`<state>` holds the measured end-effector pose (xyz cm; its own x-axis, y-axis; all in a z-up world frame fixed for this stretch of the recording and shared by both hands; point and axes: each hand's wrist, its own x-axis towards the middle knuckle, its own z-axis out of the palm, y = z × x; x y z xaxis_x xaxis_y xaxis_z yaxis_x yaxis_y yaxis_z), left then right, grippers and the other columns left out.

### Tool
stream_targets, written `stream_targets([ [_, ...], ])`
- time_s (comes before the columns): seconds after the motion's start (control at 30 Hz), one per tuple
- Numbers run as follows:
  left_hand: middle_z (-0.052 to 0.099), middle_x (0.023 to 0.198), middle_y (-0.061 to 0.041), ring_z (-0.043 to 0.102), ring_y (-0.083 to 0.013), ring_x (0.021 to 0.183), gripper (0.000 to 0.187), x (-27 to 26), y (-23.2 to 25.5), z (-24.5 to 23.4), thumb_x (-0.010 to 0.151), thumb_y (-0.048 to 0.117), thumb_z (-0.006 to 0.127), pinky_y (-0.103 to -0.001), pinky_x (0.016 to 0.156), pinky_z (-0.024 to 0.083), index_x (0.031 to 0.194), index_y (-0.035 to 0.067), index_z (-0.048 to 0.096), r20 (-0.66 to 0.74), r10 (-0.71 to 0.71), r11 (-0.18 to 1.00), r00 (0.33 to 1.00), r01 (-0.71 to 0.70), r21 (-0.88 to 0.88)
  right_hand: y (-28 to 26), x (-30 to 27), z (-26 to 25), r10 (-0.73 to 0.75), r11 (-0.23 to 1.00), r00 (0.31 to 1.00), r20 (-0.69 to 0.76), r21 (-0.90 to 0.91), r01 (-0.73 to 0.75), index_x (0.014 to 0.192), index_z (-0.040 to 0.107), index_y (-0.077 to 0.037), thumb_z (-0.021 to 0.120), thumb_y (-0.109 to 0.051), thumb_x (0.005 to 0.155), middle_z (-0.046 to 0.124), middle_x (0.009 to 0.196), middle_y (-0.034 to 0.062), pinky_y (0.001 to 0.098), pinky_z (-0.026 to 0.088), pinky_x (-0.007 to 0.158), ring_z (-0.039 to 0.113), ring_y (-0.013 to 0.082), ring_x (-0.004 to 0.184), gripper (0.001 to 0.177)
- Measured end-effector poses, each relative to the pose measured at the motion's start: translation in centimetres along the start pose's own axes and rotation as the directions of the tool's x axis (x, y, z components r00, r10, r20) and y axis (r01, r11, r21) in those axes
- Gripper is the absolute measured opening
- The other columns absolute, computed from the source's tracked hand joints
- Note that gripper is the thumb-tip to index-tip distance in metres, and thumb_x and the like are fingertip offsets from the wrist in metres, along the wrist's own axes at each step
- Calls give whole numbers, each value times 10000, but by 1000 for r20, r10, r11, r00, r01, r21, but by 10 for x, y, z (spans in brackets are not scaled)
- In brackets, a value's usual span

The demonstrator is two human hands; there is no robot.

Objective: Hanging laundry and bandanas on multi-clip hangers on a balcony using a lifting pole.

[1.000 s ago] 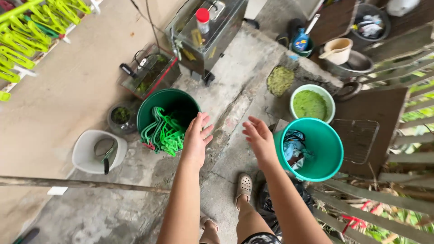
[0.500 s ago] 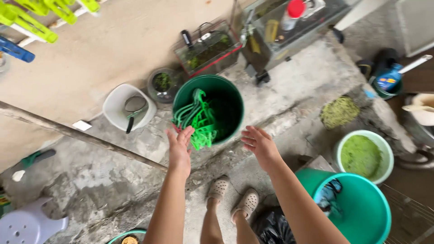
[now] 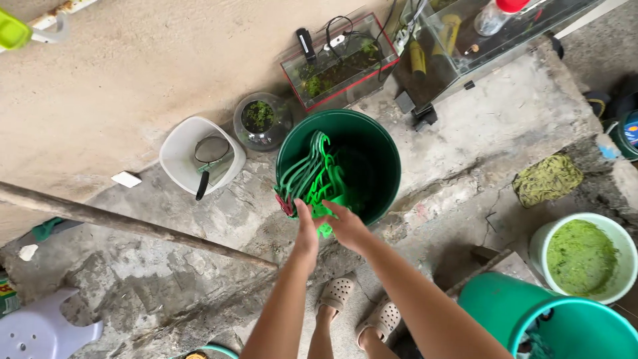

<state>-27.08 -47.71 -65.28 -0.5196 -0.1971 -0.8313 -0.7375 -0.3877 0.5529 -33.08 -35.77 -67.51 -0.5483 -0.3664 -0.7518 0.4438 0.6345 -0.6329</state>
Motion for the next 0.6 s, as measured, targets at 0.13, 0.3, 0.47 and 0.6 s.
stream_targets([
  [0.13, 350, 1611, -180, 227, -315, 1564, 1109, 10, -23, -12, 810, 904, 124, -533, 1254, 84, 1651, 182, 111, -3, 99, 991, 995, -98, -92, 27, 28, 27, -180, 974, 983, -22, -144, 175, 1598, 298, -326, 489, -402, 1027, 445, 1538, 177, 449, 460, 1080, 511, 338, 1350, 607],
  [0.3, 491, 1543, -206, 478, -394, 1420, 1046, 28, -49, -25, 841, 848, 214, -560, 1169, 328, 1603, 137, 302, -106, 208, 967, 972, -220, -125, 3, 3, 20, -35, 899, 992, -120, -438, -21, 1341, 496, -113, 521, -589, 995, 534, 1345, 263, 512, 491, 1002, 568, 424, 1265, 589],
  [0.47, 512, 1565, -141, 435, -332, 1455, 1066, -2, -27, -15, 840, 864, 120, -515, 1182, 281, 1552, 123, 402, 36, 190, 982, 981, -190, -5, 24, 18, 1, -55, 940, 970, -237, -340, -29, 1167, 506, -39, 716, -482, 902, 642, 1146, 248, 471, 582, 855, 687, 397, 1041, 557],
  [0.6, 343, 1632, -100, 287, -324, 1507, 1084, -10, -16, -7, 812, 840, 28, -541, 1209, 185, 1561, 200, 480, 114, 143, 955, 983, -167, 244, 40, 22, -33, -131, 927, 936, -327, -376, -2, 1055, 614, -64, 669, -247, 904, 725, 864, 163, 415, 638, 654, 748, 312, 749, 244],
])
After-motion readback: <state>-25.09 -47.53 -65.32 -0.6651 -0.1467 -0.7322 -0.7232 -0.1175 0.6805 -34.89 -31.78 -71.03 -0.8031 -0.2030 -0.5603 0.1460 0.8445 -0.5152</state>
